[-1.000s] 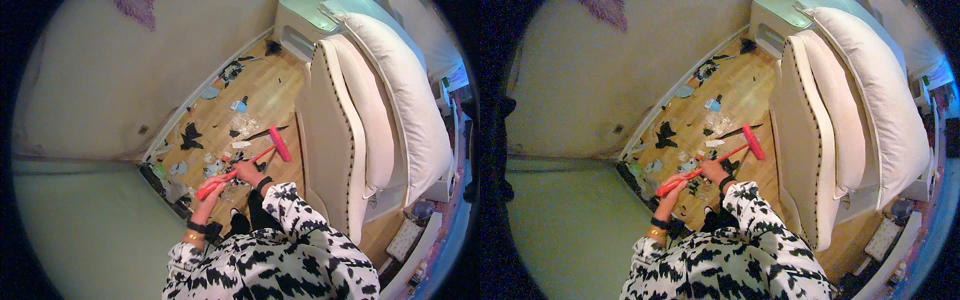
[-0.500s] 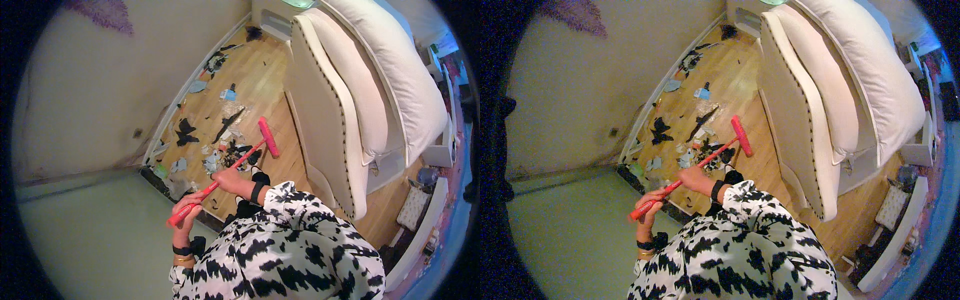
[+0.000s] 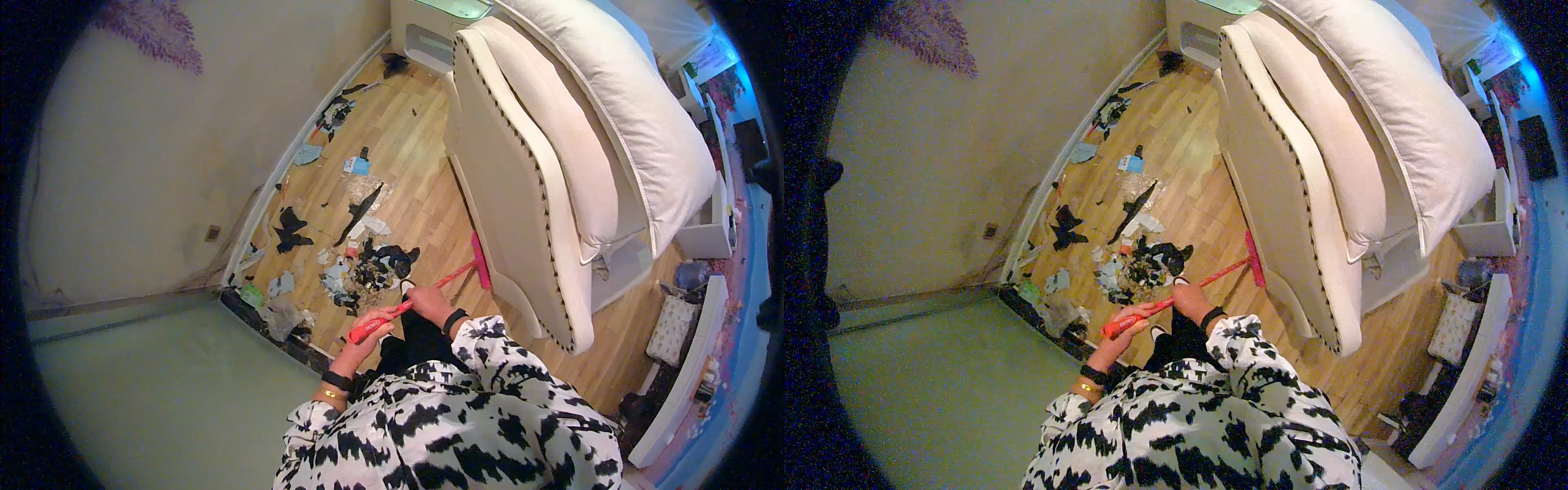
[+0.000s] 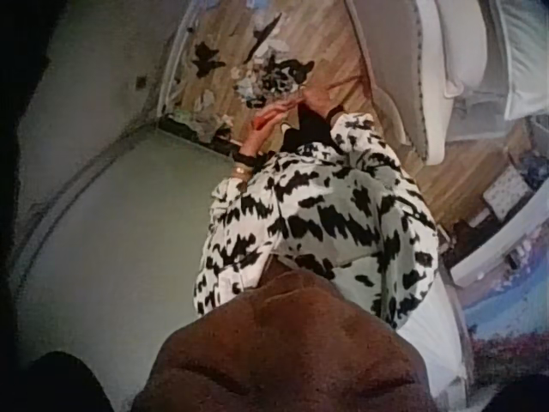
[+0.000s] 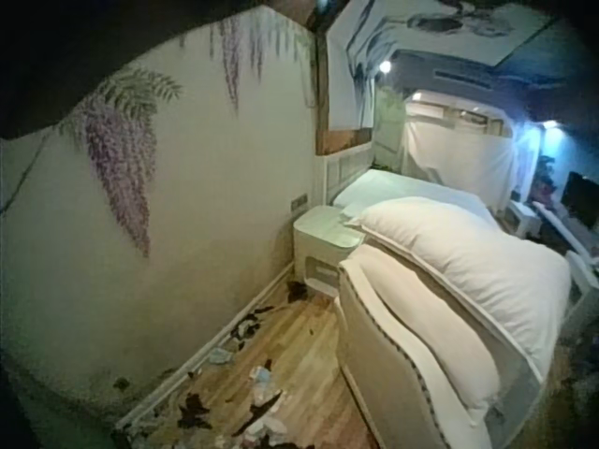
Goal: The person sweeps debris on a wooden floor using a pink broom, gathering scattered paper and fabric scraps into a pile. The person moves around the room to collect the debris from different areas.
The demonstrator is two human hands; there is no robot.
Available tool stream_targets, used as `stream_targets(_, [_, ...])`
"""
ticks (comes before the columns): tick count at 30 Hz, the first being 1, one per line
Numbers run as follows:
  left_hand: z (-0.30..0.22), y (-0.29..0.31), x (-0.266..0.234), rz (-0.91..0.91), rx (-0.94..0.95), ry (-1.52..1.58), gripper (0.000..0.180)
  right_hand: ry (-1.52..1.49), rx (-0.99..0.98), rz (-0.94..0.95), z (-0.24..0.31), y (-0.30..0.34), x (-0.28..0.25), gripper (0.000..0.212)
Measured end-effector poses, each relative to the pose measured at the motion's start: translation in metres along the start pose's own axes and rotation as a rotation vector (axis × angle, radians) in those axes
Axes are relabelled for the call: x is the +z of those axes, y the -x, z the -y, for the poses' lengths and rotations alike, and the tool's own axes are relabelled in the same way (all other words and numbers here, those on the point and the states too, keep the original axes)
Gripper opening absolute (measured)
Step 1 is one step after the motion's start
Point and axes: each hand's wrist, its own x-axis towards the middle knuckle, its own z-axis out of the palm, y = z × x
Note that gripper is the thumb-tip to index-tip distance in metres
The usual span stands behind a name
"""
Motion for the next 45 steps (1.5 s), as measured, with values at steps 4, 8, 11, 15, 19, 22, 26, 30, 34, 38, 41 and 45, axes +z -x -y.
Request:
stream_targets(4, [-0.030, 0.020, -0.021, -0.159, 0.036, -0.150, 0.016, -0.076, -0.135, 0.019, 0.042, -0.038, 0.002, 0.010])
stream_targets(8, [-0.068, 0.044, -0.063, -0.193, 0.211, -0.449, 0.020, -0.099, -0.339, 0.026, 0.098, -0.086, -0.008, 0.012])
stream_targets(11, [-0.075, 0.054, -0.071, -0.266, 0.329, -0.487, 0.021, -0.036, -0.427, -0.027, 0.133, -0.102, -0.040, 0.012])
stream_targets(15, [-0.083, 0.042, -0.058, -0.406, 0.273, -0.309, 0.018, 0.044, -0.377, -0.065, 0.121, -0.118, -0.061, 0.010])
stream_targets(19, [-0.048, -0.012, -0.034, -0.507, 0.229, -0.044, 0.016, 0.083, -0.228, 0.003, 0.068, -0.144, -0.074, 0.023])
stream_targets(22, [0.004, -0.050, -0.028, -0.558, 0.185, 0.099, 0.018, 0.173, -0.259, 0.171, 0.051, -0.160, -0.085, 0.026])
stream_targets(26, [0.011, -0.054, -0.036, -0.609, 0.203, 0.100, 0.017, 0.151, -0.319, 0.192, 0.043, -0.183, -0.048, 0.021])
stream_targets(30, [-0.018, -0.004, -0.066, -0.754, 0.143, 0.148, 0.018, 0.117, -0.427, 0.096, 0.105, -0.184, -0.004, 0.012])
stream_targets(34, [-0.038, 0.058, -0.087, -0.844, 0.159, -0.135, 0.021, -0.024, -0.616, 0.145, 0.175, -0.178, 0.013, 0.010])
stream_targets(38, [-0.058, 0.117, -0.079, -0.879, 0.260, -0.221, 0.019, -0.104, -0.731, 0.109, 0.236, -0.147, 0.018, 0.010])
stream_targets(41, [-0.062, 0.151, -0.052, -0.908, 0.244, -0.078, 0.016, -0.110, -0.793, 0.073, 0.264, -0.110, -0.021, 0.010])
stream_targets(45, [-0.057, 0.148, -0.031, -0.808, 0.265, 0.013, 0.013, -0.089, -0.729, 0.066, 0.230, -0.082, -0.030, 0.009])
